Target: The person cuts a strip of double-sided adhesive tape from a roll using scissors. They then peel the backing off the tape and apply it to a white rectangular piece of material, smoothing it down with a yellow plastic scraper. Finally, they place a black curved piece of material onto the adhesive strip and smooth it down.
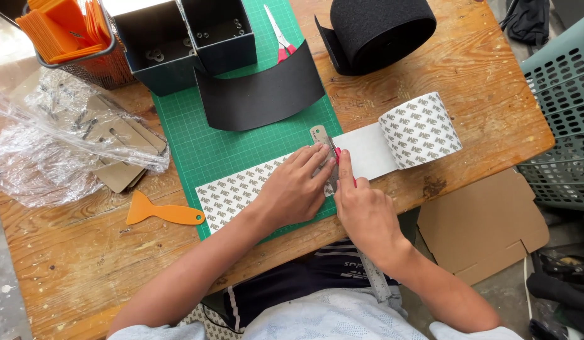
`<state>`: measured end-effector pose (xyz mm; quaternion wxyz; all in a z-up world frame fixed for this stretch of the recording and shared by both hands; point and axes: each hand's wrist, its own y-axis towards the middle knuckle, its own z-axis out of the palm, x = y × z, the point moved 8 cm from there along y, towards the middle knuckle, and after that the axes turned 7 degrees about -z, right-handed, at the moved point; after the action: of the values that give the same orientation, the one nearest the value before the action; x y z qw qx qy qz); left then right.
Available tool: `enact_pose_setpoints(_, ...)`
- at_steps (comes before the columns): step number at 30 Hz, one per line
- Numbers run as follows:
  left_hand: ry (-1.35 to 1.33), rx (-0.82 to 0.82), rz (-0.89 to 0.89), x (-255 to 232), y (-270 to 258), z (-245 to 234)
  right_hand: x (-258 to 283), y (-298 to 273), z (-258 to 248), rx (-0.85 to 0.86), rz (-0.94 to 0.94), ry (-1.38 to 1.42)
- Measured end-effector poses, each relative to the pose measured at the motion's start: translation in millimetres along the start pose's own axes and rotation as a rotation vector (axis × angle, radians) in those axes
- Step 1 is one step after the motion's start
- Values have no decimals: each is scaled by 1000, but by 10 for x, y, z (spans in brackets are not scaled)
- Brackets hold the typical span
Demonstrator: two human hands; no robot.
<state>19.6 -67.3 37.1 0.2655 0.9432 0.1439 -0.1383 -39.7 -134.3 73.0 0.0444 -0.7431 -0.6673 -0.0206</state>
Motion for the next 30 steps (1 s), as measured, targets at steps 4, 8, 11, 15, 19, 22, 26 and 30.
enact_pose_setpoints(4,-9,5,-3,3,-10,17,-67,-118,132,-27,-27,-54)
enact_pose_setpoints(8,3,37,1,-5,-7,0,-95,-526,270,8,-36,-177)
enact_pose_setpoints(11,7,69,7,-20,-17,6,-132,-849,372,78,-21,-283)
enact_pose_setpoints(15,3,70,12,-42,-28,-3,-147,-1018,302,181,23,-214)
enact_pose_setpoints(19,-44,66,7,-45,-26,-31,-274,-969,70,267,89,-44)
enact_pose_setpoints(22,-49,75,-11,-39,-17,-34,-346,-730,-263,206,189,90)
enact_pose_setpoints(26,-27,9,-28,64,-112,169,-150,-141,-278,-119,-151,-100)
enact_pose_setpoints(30,-18,-35,-25,193,-195,395,38,500,-19,-407,-490,-152)
